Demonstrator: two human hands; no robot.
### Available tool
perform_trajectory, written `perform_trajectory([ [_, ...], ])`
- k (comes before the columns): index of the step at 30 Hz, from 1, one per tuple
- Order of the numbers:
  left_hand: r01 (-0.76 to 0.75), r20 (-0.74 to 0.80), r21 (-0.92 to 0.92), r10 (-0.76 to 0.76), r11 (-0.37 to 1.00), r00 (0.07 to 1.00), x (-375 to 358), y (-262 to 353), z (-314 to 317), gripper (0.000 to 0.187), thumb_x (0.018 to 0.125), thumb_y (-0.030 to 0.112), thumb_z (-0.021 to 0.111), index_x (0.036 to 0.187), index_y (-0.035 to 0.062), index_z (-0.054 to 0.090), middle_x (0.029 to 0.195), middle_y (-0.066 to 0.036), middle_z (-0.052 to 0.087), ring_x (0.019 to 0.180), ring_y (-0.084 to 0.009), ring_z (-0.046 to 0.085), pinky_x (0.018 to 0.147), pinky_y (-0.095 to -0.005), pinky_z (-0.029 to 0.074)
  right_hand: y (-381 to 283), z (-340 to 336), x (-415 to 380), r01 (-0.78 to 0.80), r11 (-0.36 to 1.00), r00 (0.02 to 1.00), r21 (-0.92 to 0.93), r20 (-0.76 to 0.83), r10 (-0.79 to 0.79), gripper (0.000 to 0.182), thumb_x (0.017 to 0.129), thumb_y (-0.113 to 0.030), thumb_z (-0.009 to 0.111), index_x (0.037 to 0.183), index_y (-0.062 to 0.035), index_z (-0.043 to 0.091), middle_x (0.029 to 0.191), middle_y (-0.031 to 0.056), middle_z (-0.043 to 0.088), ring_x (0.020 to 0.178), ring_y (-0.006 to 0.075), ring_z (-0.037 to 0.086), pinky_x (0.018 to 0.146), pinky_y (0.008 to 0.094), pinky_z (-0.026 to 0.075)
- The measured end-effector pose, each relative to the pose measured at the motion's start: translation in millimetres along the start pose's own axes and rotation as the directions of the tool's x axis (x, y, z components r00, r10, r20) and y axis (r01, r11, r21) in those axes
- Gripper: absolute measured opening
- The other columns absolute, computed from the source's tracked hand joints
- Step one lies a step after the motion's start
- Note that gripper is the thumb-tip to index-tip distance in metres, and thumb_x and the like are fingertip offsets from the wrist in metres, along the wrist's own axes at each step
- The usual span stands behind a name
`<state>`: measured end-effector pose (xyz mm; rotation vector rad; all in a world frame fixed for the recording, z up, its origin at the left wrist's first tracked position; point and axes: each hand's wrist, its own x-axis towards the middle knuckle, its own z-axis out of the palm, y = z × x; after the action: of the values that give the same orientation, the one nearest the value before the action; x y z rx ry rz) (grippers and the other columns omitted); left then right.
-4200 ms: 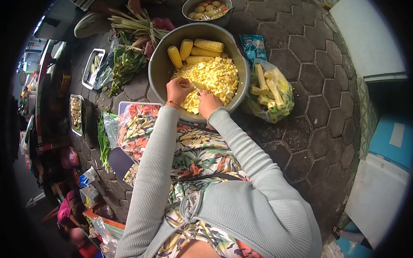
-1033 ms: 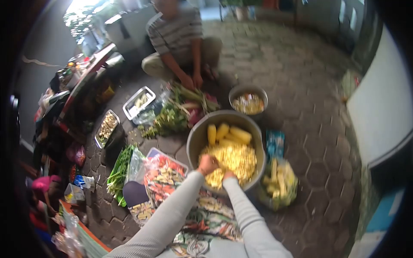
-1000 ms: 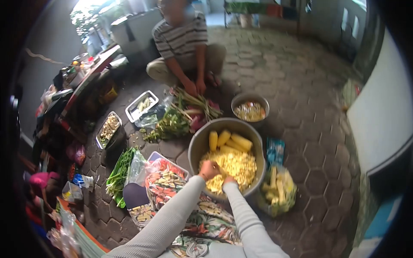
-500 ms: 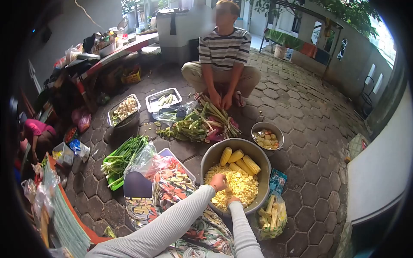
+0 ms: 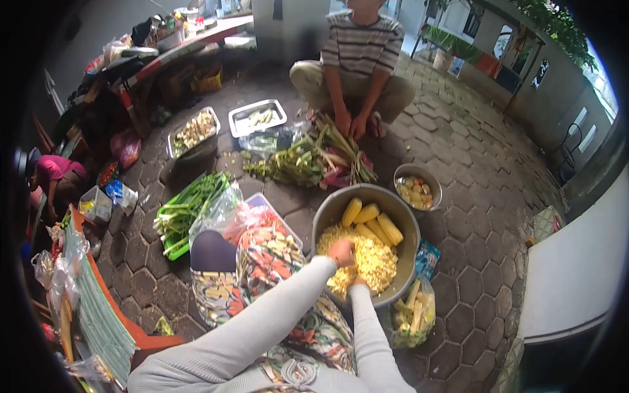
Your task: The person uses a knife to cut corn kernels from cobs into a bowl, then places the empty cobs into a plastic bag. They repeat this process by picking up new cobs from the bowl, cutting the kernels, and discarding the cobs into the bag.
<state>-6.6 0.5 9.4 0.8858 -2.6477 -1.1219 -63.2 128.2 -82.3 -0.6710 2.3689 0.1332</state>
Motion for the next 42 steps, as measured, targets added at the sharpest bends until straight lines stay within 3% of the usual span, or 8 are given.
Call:
perform_trajectory([
  [19, 0.051, 0.060, 0.043, -0.054, 0.998, 0.997, -6, -1, 8, 0.023, 0.063, 0.010, 0.054, 0.085, 0.0048, 0.057, 0.083, -0.018, 0.058, 0.082, -0.0326, 0.056, 0.070, -0.0382, 0.045, 0, -8, -7, 0.012, 0.995, 0.993, -0.102, 0.117, 0.000, 0.041, 0.070, -0.023, 0.053, 0.108, -0.0073, 0.054, 0.113, 0.0140, 0.052, 0.106, 0.0270, 0.049, 0.089, 0.0325, 0.039],
  [22, 0.011, 0.032, 0.033, -0.012, 0.999, 0.999, 1, -4, 9, 0.020, 0.063, 0.011, 0.051, 0.081, 0.0028, 0.057, 0.081, -0.020, 0.058, 0.080, -0.0344, 0.056, 0.069, -0.0396, 0.045, 0, -4, 4, 0.109, 0.974, 0.992, -0.199, 0.088, -0.093, 0.040, 0.068, -0.023, 0.054, 0.104, -0.0064, 0.057, 0.108, 0.0144, 0.055, 0.101, 0.0280, 0.052, 0.085, 0.0333, 0.042],
  [25, 0.008, 0.053, 0.033, -0.009, 0.999, 0.999, 2, -4, 10, 0.020, 0.064, 0.010, 0.051, 0.081, 0.0026, 0.057, 0.080, -0.020, 0.058, 0.080, -0.0344, 0.056, 0.069, -0.0396, 0.045, 3, 1, 5, 0.011, 0.999, 1.000, -0.052, 0.027, -0.010, 0.037, 0.068, -0.023, 0.053, 0.102, -0.0062, 0.058, 0.107, 0.0153, 0.055, 0.100, 0.0286, 0.053, 0.084, 0.0333, 0.043],
  [27, -0.008, 0.034, 0.038, 0.006, 0.999, 0.999, 3, -4, 11, 0.021, 0.064, 0.010, 0.050, 0.083, 0.0026, 0.057, 0.081, -0.020, 0.058, 0.080, -0.0341, 0.055, 0.070, -0.0391, 0.045, 5, 3, 6, 0.062, 0.991, 0.998, -0.119, 0.017, -0.061, 0.034, 0.075, -0.026, 0.050, 0.100, -0.0038, 0.058, 0.106, 0.0173, 0.055, 0.100, 0.0274, 0.053, 0.083, 0.0340, 0.043],
  [30, 0.046, 0.060, 0.047, -0.049, 0.998, 0.997, 3, -2, 11, 0.022, 0.064, 0.010, 0.050, 0.084, 0.0031, 0.058, 0.084, -0.019, 0.058, 0.081, -0.0336, 0.055, 0.071, -0.0386, 0.045, 6, 4, 10, 0.071, 0.983, 0.992, -0.167, 0.111, -0.052, 0.035, 0.074, -0.025, 0.051, 0.102, -0.0043, 0.057, 0.107, 0.0176, 0.055, 0.100, 0.0273, 0.053, 0.083, 0.0338, 0.043],
  [37, 0.039, 0.040, 0.033, -0.040, 0.999, 0.998, 2, 2, 7, 0.023, 0.063, 0.011, 0.053, 0.084, 0.0040, 0.058, 0.084, -0.018, 0.058, 0.082, -0.0327, 0.056, 0.072, -0.0373, 0.045, 8, 8, 13, 0.117, 0.980, 0.993, -0.158, 0.034, -0.113, 0.040, 0.069, -0.024, 0.048, 0.105, -0.0067, 0.057, 0.112, 0.0155, 0.052, 0.105, 0.0270, 0.050, 0.087, 0.0299, 0.040],
  [39, 0.047, 0.079, 0.031, -0.049, 0.998, 0.996, 3, 5, 2, 0.024, 0.064, 0.012, 0.053, 0.087, 0.0044, 0.057, 0.088, -0.018, 0.058, 0.085, -0.0324, 0.055, 0.073, -0.0376, 0.045, 0, -8, -11, -0.002, 1.000, 1.000, 0.016, 0.027, 0.001, 0.041, 0.068, -0.021, 0.051, 0.106, -0.0069, 0.056, 0.112, 0.0163, 0.052, 0.105, 0.0270, 0.049, 0.088, 0.0301, 0.039],
  [42, 0.055, 0.087, 0.019, -0.056, 0.998, 0.995, 2, 5, 2, 0.025, 0.064, 0.012, 0.054, 0.087, 0.0047, 0.057, 0.088, -0.018, 0.058, 0.086, -0.0320, 0.056, 0.073, -0.0374, 0.045, -1, -10, -14, 0.000, 0.999, 1.000, 0.034, 0.025, -0.001, 0.043, 0.067, -0.019, 0.052, 0.108, -0.0064, 0.055, 0.110, 0.0167, 0.053, 0.104, 0.0270, 0.050, 0.087, 0.0302, 0.040],
])
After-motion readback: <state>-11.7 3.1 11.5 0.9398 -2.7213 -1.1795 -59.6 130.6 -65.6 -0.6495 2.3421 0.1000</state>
